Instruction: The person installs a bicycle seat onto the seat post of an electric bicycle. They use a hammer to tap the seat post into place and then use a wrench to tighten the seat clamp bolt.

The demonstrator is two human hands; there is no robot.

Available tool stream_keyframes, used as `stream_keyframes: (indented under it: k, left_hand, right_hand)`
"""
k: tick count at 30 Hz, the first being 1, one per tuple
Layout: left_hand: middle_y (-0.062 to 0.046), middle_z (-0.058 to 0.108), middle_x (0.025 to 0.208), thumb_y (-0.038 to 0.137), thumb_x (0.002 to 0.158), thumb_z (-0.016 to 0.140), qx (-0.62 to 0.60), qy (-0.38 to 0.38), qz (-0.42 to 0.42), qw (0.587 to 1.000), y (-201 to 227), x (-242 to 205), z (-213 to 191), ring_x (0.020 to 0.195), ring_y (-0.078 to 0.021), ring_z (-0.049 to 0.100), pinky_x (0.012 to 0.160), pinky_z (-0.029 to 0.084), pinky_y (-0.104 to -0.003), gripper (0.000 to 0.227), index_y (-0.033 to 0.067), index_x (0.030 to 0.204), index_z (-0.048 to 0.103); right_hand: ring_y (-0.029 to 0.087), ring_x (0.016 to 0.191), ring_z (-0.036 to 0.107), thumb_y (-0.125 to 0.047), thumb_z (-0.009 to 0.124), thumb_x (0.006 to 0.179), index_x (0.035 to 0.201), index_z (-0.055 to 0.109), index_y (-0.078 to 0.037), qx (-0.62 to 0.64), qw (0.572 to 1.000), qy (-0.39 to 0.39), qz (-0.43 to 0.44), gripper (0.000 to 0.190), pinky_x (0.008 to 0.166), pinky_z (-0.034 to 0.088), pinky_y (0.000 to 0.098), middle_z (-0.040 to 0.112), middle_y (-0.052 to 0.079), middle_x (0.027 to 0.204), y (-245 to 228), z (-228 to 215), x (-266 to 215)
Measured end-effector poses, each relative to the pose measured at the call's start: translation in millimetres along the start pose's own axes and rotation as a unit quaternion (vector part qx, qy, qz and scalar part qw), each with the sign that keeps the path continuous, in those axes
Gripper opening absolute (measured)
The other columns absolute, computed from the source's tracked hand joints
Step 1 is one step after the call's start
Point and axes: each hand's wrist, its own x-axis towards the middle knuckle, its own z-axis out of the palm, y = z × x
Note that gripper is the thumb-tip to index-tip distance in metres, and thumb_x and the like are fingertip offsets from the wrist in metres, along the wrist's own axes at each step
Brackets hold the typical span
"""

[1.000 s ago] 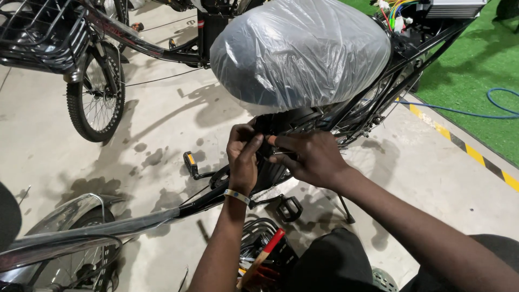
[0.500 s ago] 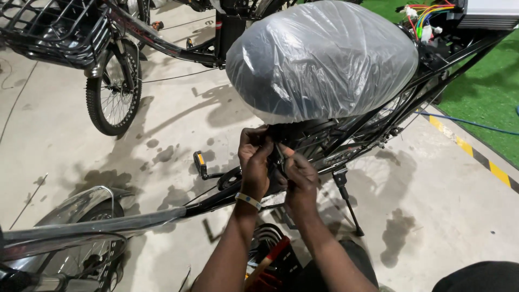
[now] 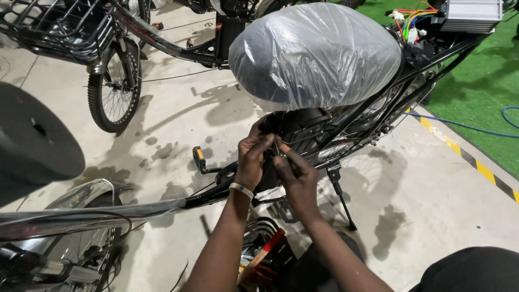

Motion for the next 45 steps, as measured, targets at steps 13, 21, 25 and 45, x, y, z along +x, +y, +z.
stream_keyframes:
  k: [13,21,25,45]
  left_hand:
    - [-0.009,0.061,0.120,0.011,0.091,0.060,0.009,-0.020,0.020,1.000,1,-2,2,0.107,-0.0170,0.057,0.095,0.047,-0.034,0.022,0.0024,0.109,0.070]
    - [-0.012,0.059,0.122,0.007,0.091,0.059,-0.017,-0.029,0.012,0.999,-15,2,-8,0.108,-0.0195,0.058,0.092,0.050,-0.035,0.023,-0.0022,0.110,0.068]
    - [-0.011,0.059,0.120,0.007,0.090,0.059,-0.037,-0.022,0.013,0.999,5,1,10,0.107,-0.0191,0.059,0.091,0.050,-0.034,0.021,-0.0010,0.107,0.069]
    - [-0.012,0.058,0.127,0.010,0.095,0.055,0.013,-0.050,0.016,0.999,-8,5,-6,0.116,-0.0234,0.053,0.097,0.044,-0.041,0.022,0.0002,0.110,0.069]
  right_hand:
    - [0.026,0.068,0.069,-0.027,0.064,0.080,0.101,0.070,-0.025,-0.665,0.638,-0.213,-0.324,0.022,0.064,0.050,0.0427,0.067,0.003,0.073,-67,-12,42]
    - [0.031,0.067,0.068,-0.015,0.058,0.071,0.098,0.070,-0.016,-0.751,0.477,-0.274,-0.366,0.029,0.068,0.044,0.0457,0.069,0.010,0.072,-79,4,56]
    - [0.032,0.057,0.063,-0.007,0.060,0.070,0.099,0.068,-0.010,-0.759,0.406,-0.310,-0.403,0.030,0.060,0.037,0.0441,0.066,0.013,0.065,-83,14,59]
    - [0.031,0.063,0.067,-0.034,0.075,0.071,0.087,0.068,-0.018,-0.598,0.612,-0.319,-0.407,0.024,0.054,0.051,0.0469,0.067,0.006,0.067,-80,-22,82]
